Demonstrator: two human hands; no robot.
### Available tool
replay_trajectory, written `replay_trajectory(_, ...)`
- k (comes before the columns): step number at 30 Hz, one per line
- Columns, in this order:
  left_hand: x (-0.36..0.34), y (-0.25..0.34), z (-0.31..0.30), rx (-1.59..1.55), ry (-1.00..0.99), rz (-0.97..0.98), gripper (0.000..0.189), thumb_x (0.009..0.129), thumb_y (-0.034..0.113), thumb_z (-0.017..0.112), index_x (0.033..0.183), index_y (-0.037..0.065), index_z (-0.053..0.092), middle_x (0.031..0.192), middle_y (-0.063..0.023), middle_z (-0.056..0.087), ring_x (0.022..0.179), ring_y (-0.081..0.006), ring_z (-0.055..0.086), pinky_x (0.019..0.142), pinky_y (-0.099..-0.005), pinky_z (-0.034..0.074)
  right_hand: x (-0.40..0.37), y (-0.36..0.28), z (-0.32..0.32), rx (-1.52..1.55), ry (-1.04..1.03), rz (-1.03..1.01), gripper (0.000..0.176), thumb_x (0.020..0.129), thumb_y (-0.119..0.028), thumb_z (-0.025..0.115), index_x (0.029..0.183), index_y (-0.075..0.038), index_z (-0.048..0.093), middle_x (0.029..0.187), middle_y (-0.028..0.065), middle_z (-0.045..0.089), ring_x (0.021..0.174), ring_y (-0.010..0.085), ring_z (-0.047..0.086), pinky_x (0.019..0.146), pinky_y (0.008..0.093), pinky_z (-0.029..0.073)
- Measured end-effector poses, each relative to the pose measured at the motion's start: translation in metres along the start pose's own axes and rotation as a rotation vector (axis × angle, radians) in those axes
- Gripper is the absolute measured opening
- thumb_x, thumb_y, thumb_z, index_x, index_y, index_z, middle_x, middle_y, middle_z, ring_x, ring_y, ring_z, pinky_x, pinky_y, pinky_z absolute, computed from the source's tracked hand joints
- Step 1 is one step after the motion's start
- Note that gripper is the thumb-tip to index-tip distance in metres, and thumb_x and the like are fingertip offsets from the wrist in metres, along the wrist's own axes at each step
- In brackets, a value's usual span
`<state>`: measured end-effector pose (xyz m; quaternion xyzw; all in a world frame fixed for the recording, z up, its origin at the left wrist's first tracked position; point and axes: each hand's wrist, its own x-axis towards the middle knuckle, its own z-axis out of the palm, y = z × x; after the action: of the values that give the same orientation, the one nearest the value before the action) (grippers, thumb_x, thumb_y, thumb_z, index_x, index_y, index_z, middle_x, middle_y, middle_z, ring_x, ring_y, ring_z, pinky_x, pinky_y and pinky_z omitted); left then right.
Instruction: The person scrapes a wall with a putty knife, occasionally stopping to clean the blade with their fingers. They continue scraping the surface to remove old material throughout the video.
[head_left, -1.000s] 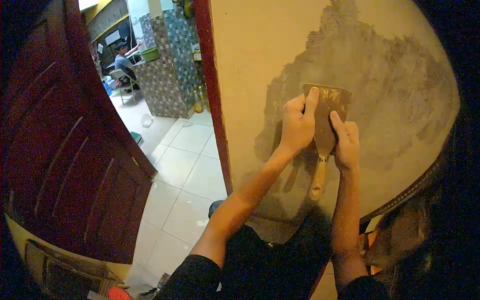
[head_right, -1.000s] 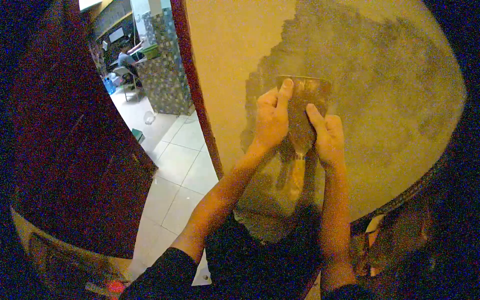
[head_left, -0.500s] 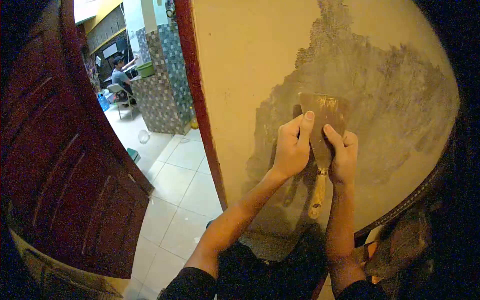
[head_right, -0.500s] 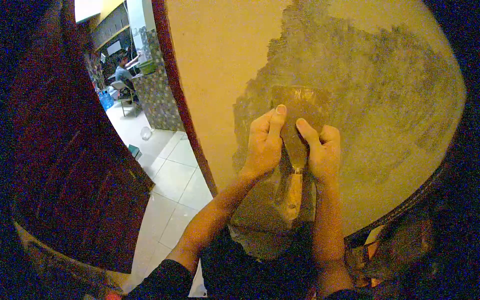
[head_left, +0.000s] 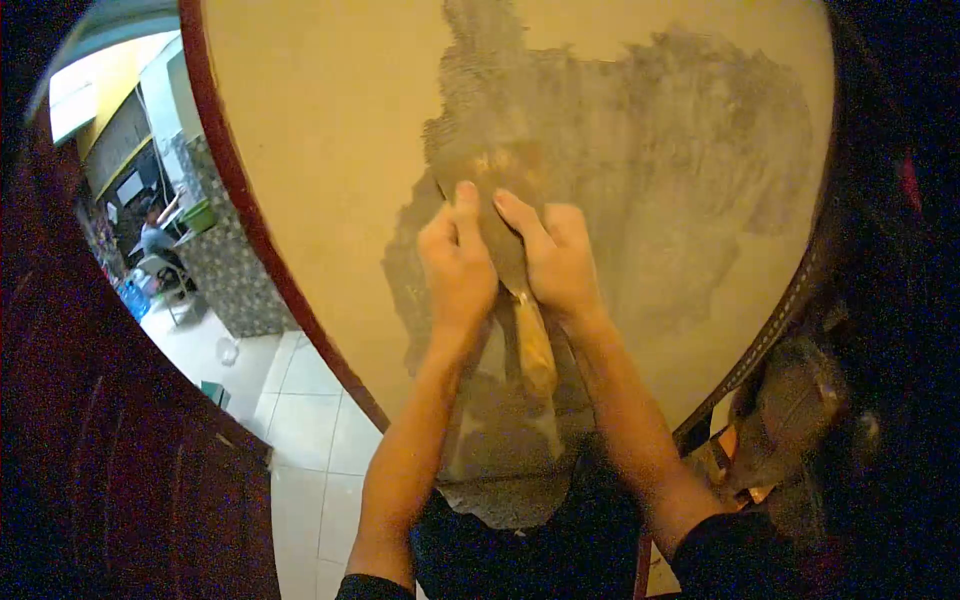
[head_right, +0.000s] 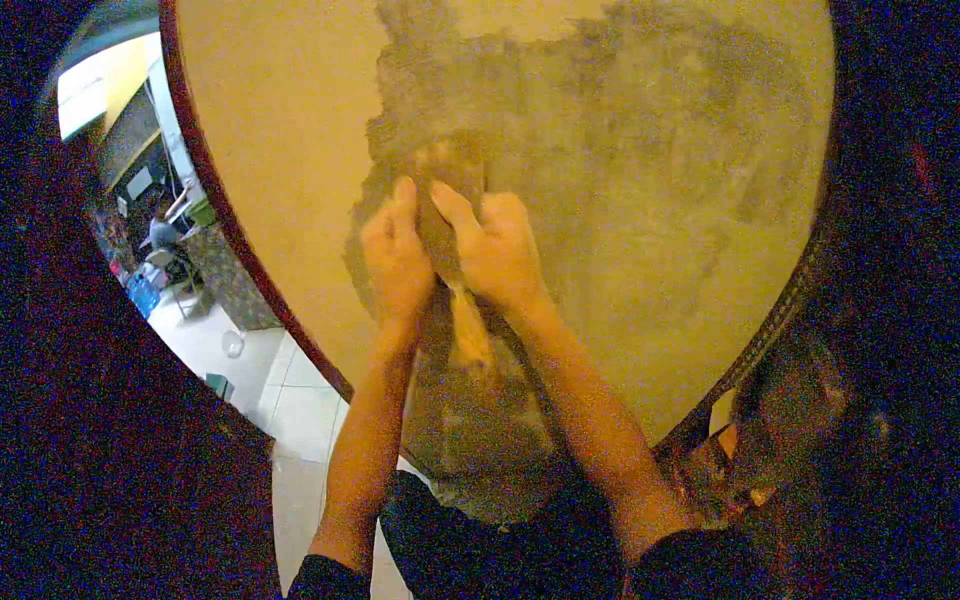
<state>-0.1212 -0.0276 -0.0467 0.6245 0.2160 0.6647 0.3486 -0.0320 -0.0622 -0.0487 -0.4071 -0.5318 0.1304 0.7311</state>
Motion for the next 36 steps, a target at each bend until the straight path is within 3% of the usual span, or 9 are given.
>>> replay_trajectory(6,0.023,0.011,0.010,-0.289,-0.023,-0.075,0.043,0.099,0.033,0.046,0.074,0.000,0.058,0.066,0.0007,0.054,0.062,-0.0071,0.045,0.055,-0.0253,0.038,0.029,-0.007,0.003,0.063,-0.043,0.006,0.037,0.089,-0.028,0.061,0.065,0.001,0.061,0.052,0.0052,0.058,0.045,0.0120,0.047,0.045,0.0334,0.039)
replay_trajectory(9,0.014,0.001,0.001,-0.037,0.009,0.094,0.043,0.099,0.033,0.046,0.075,-0.001,0.059,0.067,0.0003,0.055,0.061,-0.0072,0.046,0.055,-0.0256,0.039,0.015,0.011,0.005,-0.095,-0.013,0.026,0.029,0.091,-0.021,0.060,0.074,0.002,0.065,0.063,-0.0035,0.059,0.053,0.0039,0.048,0.046,0.0227,0.036)
replay_trajectory(11,0.032,-0.005,0.002,-0.143,0.011,0.029,0.043,0.099,0.033,0.046,0.075,0.000,0.059,0.067,0.0001,0.056,0.062,-0.0076,0.048,0.055,-0.0256,0.040,0.030,0.021,0.018,-0.105,0.082,-0.324,0.031,0.092,-0.022,0.060,0.073,0.002,0.065,0.062,-0.0036,0.059,0.053,0.0042,0.047,0.046,0.0233,0.036)
replay_trajectory(14,0.063,0.019,0.013,-0.249,0.000,-0.041,0.044,0.099,0.034,0.047,0.075,0.000,0.061,0.069,-0.0004,0.057,0.063,-0.0080,0.049,0.056,-0.0256,0.041,0.066,-0.009,0.021,-0.277,0.147,-0.123,0.032,0.092,-0.023,0.059,0.073,0.002,0.065,0.062,-0.0038,0.058,0.054,0.0046,0.047,0.047,0.0241,0.037)
replay_trajectory(15,0.068,0.019,0.009,-0.227,-0.040,-0.059,0.043,0.099,0.034,0.047,0.078,0.000,0.063,0.069,-0.0009,0.058,0.063,-0.0082,0.050,0.057,-0.0263,0.041,0.069,-0.016,0.020,-0.086,0.028,-0.036,0.031,0.092,-0.023,0.059,0.074,0.002,0.065,0.062,-0.0037,0.059,0.055,0.0047,0.047,0.049,0.0247,0.038)
replay_trajectory(18,0.045,0.023,0.006,-0.047,0.024,-0.080,0.043,0.099,0.034,0.047,0.077,0.000,0.062,0.068,-0.0007,0.058,0.061,-0.0080,0.049,0.055,-0.0271,0.041,0.042,-0.027,0.012,-0.278,0.018,-0.047,0.031,0.092,-0.024,0.060,0.075,0.002,0.065,0.063,-0.0035,0.059,0.055,0.0041,0.048,0.049,0.0245,0.038)
replay_trajectory(28,0.051,0.016,0.006,-0.178,-0.109,-0.039,0.046,0.099,0.035,0.046,0.077,-0.002,0.063,0.063,-0.0005,0.057,0.059,-0.0087,0.048,0.053,-0.0280,0.039,0.043,-0.032,0.005,-0.106,-0.008,0.035,0.032,0.091,-0.025,0.060,0.073,0.000,0.066,0.062,-0.0039,0.058,0.057,0.0039,0.048,0.050,0.0247,0.038)
replay_trajectory(31,0.040,0.015,0.006,-0.028,-0.020,-0.079,0.046,0.098,0.035,0.047,0.074,-0.001,0.062,0.063,-0.0006,0.057,0.059,-0.0088,0.049,0.053,-0.0273,0.039,0.033,-0.024,0.005,-0.302,0.022,-0.046,0.033,0.091,-0.025,0.060,0.071,0.001,0.064,0.060,-0.0038,0.058,0.056,0.0038,0.047,0.049,0.0245,0.037)
replay_trajectory(36,0.064,0.021,0.011,-0.253,-0.025,-0.028,0.043,0.098,0.035,0.048,0.072,0.002,0.061,0.066,-0.0012,0.058,0.060,-0.0086,0.050,0.053,-0.0263,0.040,0.062,-0.027,0.018,-0.205,0.122,-0.165,0.036,0.090,-0.026,0.059,0.068,0.002,0.062,0.057,-0.0022,0.056,0.052,0.0048,0.046,0.046,0.0259,0.036)
